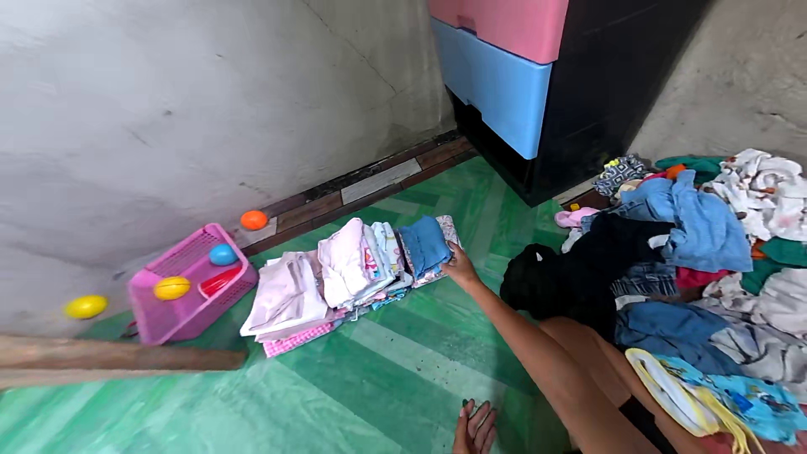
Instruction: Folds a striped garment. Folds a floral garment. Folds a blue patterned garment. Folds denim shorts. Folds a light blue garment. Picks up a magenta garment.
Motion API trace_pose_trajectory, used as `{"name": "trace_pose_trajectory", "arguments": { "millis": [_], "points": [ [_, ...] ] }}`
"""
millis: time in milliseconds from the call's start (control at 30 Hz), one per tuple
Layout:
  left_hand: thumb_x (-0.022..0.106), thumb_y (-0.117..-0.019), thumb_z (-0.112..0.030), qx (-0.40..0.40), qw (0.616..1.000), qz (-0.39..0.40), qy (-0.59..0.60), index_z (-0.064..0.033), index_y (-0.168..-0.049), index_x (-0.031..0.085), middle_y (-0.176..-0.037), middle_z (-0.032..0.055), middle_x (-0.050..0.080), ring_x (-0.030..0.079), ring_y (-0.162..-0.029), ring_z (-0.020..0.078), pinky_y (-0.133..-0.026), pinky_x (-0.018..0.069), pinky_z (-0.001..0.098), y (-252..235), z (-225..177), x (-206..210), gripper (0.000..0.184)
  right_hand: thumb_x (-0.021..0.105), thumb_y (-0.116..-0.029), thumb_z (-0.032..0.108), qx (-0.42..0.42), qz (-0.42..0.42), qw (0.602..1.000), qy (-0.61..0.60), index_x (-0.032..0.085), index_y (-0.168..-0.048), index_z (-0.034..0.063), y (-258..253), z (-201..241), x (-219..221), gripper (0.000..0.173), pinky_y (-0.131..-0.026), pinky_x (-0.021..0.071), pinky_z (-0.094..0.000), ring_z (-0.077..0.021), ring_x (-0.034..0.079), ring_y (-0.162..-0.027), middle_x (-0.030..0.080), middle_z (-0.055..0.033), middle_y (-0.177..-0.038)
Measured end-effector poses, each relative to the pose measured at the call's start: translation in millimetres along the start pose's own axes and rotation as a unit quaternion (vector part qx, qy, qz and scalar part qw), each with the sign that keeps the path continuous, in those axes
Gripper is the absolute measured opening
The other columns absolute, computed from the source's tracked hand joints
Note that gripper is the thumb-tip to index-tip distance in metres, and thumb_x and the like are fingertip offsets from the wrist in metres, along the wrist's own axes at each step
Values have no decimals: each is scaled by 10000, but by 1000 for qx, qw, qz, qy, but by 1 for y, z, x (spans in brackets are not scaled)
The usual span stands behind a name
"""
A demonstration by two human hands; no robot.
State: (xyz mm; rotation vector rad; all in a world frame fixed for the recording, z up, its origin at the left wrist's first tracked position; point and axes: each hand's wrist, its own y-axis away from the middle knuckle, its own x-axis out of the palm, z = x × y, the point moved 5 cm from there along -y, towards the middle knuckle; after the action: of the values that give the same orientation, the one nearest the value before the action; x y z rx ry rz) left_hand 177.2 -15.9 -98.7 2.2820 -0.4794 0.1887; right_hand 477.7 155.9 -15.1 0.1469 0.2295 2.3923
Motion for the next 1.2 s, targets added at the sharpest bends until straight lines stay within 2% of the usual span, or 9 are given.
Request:
{"name": "trace_pose_trajectory", "arguments": {
  "millis": [333,400,500,600,700,867,967,1100,1200],
  "points": [
    [284,-1128,-319,9,999,-14,-41,29,-1450,419,-1244,219,677,718,-1026,268,-896,573,392,3,7,2,493,594,-1009,50,-33,-127,988,84,639,-1255,-48,158,-12,-185,269,-890,612,-400,-252,727,-1011,703,-201,-1167],
    [295,-1127,-303,7,999,-12,-47,37,-1480,385,-1277,243,650,704,-1051,280,-921,559,399,5,5,4,498,598,-1002,89,-90,-258,939,208,646,-1260,-36,192,-8,-245,291,-911,593,-414,-276,699,-1052,682,-209,-1196],
    [311,-1124,-293,9,999,-10,-49,36,-1481,377,-1299,254,637,699,-1072,292,-932,555,407,8,5,5,491,682,-956,172,-91,-413,845,328,586,-1338,-70,228,-5,-326,462,-1085,420,-622,-527,501,-1287,518,-366,-1376],
    [328,-1121,-271,16,999,-10,-50,43,-1477,379,-1272,255,651,710,-1044,289,-911,565,402,9,4,4,477,726,-949,199,5,-444,858,260,417,-1493,-83,236,-12,-370,686,-1144,357,-621,-500,457,-1374,483,-352,-1453],
    [329,-1120,-269,17,999,-7,-51,41,-1471,381,-1254,252,659,713,-1029,285,-898,568,396,11,6,2,472,694,-971,100,35,-415,895,156,458,-1470,-48,230,1,-377,572,-986,501,-555,-412,648,-1112,637,-312,-1236],
    [392,-1113,-277,14,998,-17,-55,31,-1456,421,-1245,250,664,712,-1028,297,-898,569,410,14,10,-2,462,610,-974,38,-125,-427,886,133,543,-1408,-9,240,68,-359,442,-785,510,-409,-245,603,-845,644,-224,-1043],
    [427,-1108,-260,28,996,-23,-76,38,-1406,477,-1191,241,685,726,-970,289,-853,588,410,18,10,-4,425,550,-1014,75,-242,-420,857,174,676,-1231,-66,268,119,-343,288,-921,508,-397,-273,630,-1062,662,-259,-1203],
    [513,-1068,-157,133,976,-21,-168,76,-1318,556,-1121,233,699,721,-949,274,-839,591,414,30,1,2,344,545,-1027,128,-354,-381,832,191,707,-1181,-48,306,174,-313,285,-787,474,-151,-32,599,-937,683,-138,-1084],
    [565,-1026,-143,259,943,-5,-210,78,-1261,610,-1127,210,699,719,-965,254,-855,604,410,49,-27,24,325,539,-977,110,-387,-269,867,163,681,-1215,-70,319,185,-281,330,-843,515,-143,-7,625,-1001,684,-127,-1150]
  ]
}}
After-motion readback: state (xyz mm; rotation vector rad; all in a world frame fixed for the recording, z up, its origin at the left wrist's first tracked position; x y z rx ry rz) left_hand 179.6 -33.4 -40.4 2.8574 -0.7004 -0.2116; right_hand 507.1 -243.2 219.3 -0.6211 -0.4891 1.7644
